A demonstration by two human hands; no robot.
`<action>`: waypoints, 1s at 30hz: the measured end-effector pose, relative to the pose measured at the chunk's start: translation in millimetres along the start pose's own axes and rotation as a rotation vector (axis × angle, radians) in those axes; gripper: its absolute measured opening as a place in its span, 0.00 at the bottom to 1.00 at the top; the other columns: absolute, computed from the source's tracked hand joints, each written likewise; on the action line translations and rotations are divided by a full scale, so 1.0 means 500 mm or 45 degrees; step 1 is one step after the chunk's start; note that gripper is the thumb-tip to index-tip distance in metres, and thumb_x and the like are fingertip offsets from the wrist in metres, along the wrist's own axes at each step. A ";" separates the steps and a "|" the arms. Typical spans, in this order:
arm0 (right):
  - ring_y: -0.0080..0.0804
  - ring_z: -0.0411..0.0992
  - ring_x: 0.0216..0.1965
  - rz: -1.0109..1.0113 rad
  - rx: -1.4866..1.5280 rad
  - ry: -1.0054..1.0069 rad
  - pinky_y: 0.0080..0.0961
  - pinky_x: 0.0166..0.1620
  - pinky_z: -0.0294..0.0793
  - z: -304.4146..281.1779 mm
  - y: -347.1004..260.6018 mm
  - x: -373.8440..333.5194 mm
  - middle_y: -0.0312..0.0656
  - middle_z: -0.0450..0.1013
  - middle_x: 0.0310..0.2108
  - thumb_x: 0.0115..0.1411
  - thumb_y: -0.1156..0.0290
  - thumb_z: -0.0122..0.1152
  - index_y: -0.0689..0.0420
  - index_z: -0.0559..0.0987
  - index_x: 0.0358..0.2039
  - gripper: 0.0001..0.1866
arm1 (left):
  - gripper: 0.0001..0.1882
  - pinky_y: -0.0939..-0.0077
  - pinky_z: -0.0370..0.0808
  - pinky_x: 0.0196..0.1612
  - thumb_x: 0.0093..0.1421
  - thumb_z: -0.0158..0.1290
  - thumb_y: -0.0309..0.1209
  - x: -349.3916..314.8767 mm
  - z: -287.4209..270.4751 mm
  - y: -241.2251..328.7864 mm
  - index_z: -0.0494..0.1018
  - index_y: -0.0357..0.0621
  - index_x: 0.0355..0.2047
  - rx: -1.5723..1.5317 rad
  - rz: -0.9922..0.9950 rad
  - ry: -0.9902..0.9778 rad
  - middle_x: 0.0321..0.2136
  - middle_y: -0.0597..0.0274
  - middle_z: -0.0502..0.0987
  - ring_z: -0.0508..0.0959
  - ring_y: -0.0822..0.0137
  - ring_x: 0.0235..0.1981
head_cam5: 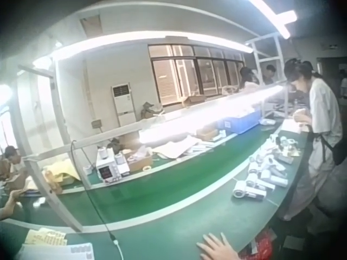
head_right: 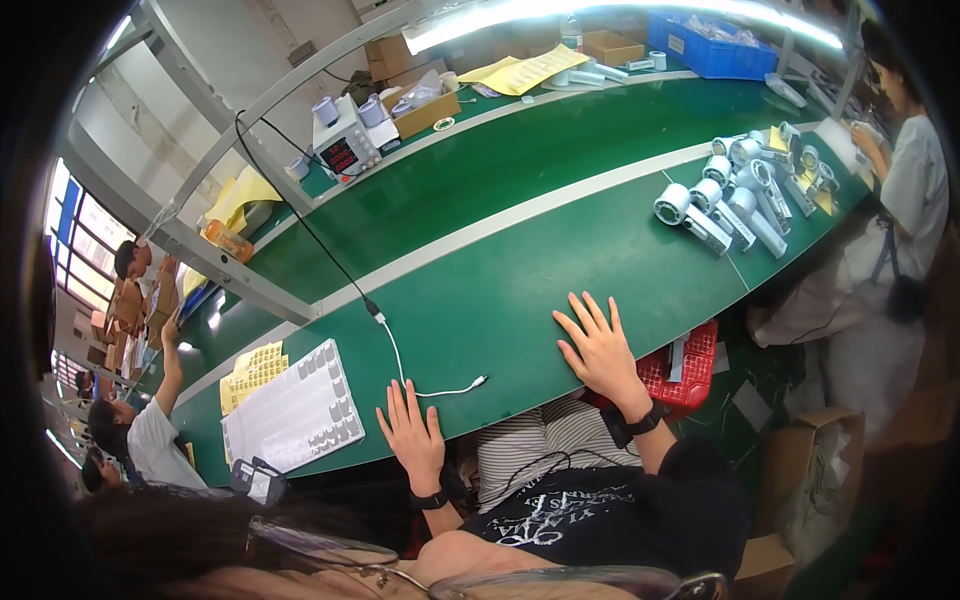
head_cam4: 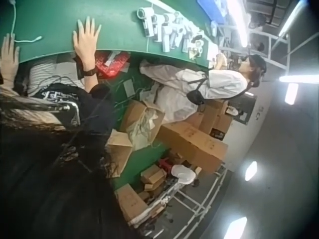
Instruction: The person picks up a handheld fan, inserts a cable into its port, and then removes the cable and places the fan back onto the green work surface.
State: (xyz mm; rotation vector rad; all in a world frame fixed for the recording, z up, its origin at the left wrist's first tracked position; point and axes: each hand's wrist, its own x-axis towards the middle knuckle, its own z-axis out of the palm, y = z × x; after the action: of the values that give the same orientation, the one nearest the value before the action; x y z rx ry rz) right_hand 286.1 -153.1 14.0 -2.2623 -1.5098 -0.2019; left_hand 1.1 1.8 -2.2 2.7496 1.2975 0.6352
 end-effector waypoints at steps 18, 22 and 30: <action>0.45 0.53 0.70 -0.003 -0.004 0.013 0.53 0.70 0.44 -0.002 -0.001 0.003 0.46 0.58 0.67 0.66 0.61 0.52 0.49 0.69 0.62 0.25 | 0.32 0.48 0.47 0.70 0.68 0.45 0.41 -0.003 -0.037 0.001 0.56 0.39 0.68 -0.228 0.015 0.180 0.69 0.42 0.52 0.53 0.46 0.70; 0.45 0.53 0.70 -0.003 -0.010 0.012 0.53 0.70 0.43 0.003 0.003 0.002 0.46 0.58 0.67 0.66 0.61 0.52 0.49 0.69 0.62 0.25 | 0.30 0.43 0.54 0.67 0.67 0.46 0.42 -0.003 -0.149 0.040 0.61 0.36 0.64 -0.900 0.077 0.254 0.67 0.37 0.55 0.57 0.42 0.68; 0.45 0.53 0.69 -0.026 0.012 0.036 0.54 0.70 0.44 0.011 0.001 0.002 0.47 0.59 0.67 0.66 0.62 0.52 0.51 0.70 0.62 0.24 | 0.25 0.42 0.65 0.60 0.66 0.51 0.45 0.021 -0.210 0.094 0.75 0.37 0.52 -1.946 0.910 0.123 0.55 0.39 0.72 0.71 0.41 0.57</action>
State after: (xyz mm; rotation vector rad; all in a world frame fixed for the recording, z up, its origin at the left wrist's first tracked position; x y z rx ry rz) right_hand 286.3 -150.3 9.0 -2.2280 -1.5165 -0.2311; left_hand 2.0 -35.5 107.0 1.6696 -0.3353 1.1033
